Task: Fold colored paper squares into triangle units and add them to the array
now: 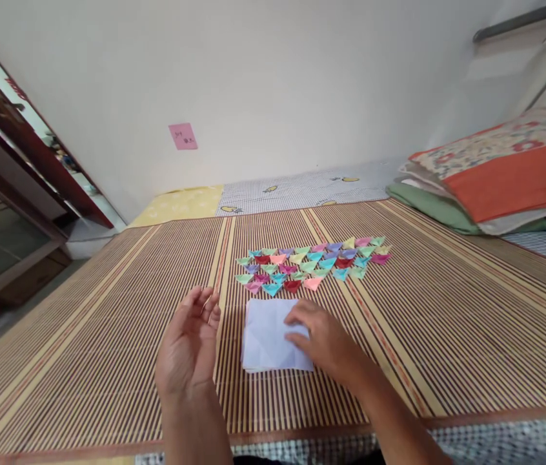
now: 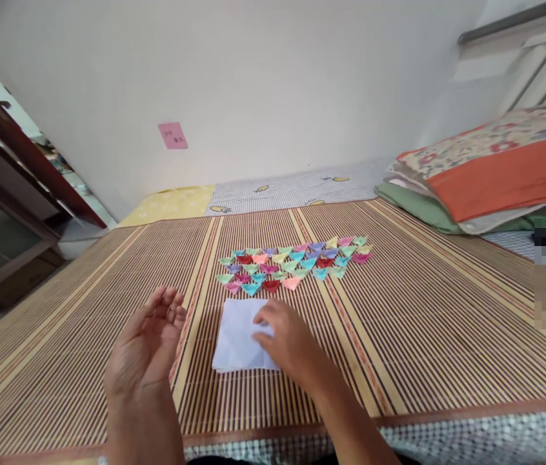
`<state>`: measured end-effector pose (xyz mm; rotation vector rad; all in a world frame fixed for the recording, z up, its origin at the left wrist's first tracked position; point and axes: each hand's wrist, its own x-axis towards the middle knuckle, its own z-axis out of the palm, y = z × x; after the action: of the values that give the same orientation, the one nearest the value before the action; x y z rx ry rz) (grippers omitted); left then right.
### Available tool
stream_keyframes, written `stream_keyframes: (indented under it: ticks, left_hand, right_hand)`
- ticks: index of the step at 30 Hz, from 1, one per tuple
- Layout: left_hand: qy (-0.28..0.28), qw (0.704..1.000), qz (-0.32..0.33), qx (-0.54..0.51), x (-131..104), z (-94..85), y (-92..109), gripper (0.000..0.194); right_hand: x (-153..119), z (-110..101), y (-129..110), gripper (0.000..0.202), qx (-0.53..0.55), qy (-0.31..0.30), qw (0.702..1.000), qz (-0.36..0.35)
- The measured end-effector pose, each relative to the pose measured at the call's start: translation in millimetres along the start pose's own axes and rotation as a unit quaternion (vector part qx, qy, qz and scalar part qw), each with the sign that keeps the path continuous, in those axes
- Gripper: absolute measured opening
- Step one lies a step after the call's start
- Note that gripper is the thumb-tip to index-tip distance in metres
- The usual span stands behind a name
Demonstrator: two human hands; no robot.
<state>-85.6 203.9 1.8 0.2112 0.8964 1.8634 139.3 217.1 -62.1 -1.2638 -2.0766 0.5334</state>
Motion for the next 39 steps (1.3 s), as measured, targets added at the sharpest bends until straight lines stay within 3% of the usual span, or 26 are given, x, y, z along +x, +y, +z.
stream_keyframes:
  ticks: [3, 5, 11, 25, 28, 33, 36, 39]
  left_hand:
    - [-0.001, 1.000, -0.001, -0.007, 1, -2.5, 3, 0.008]
    - [-0.011, 1.000, 0.001, -0.009, 2, -4.5, 3, 0.005]
    - [-0.020, 1.000, 0.005, -0.009, 4, -8.1, 2, 0.006]
    - [-0.048, 0.999, 0.007, -0.008, 6, -8.5, -6, 0.010]
    - [-0.045, 0.999, 0.002, -0.009, 5, -7.4, -6, 0.010]
    - [-0.040, 0.999, -0.007, -0.014, 6, -7.0, -6, 0.010]
    - [-0.042, 0.999, 0.002, 0.002, 9, -9.9, -11, 0.010]
    - [-0.067, 0.996, 0.029, 0.057, 12, -10.6, -20, 0.019]
  right_hand:
    - [-21, 18, -21, 0.043, -0.042, -0.078, 0.996, -0.030]
    - [-27, 25, -27, 0.050, -0.079, -0.100, 0.991, -0.030]
    - [-24, 31, -30, 0.030, -0.116, -0.117, 0.986, -0.017]
    - [-25, 24, -21, 0.009, -0.007, -0.107, 0.994, -0.005]
    - [-25, 28, -17, 0.007, 0.010, -0.086, 0.996, -0.020]
    - [-22, 31, -11, 0.027, 0.024, -0.030, 0.999, -0.025]
    - [-15, 14, -10, 0.029, 0.047, 0.056, 0.997, 0.005]
    - [-4, -9, -11, 0.026, 0.208, 0.152, 0.964, 0.069]
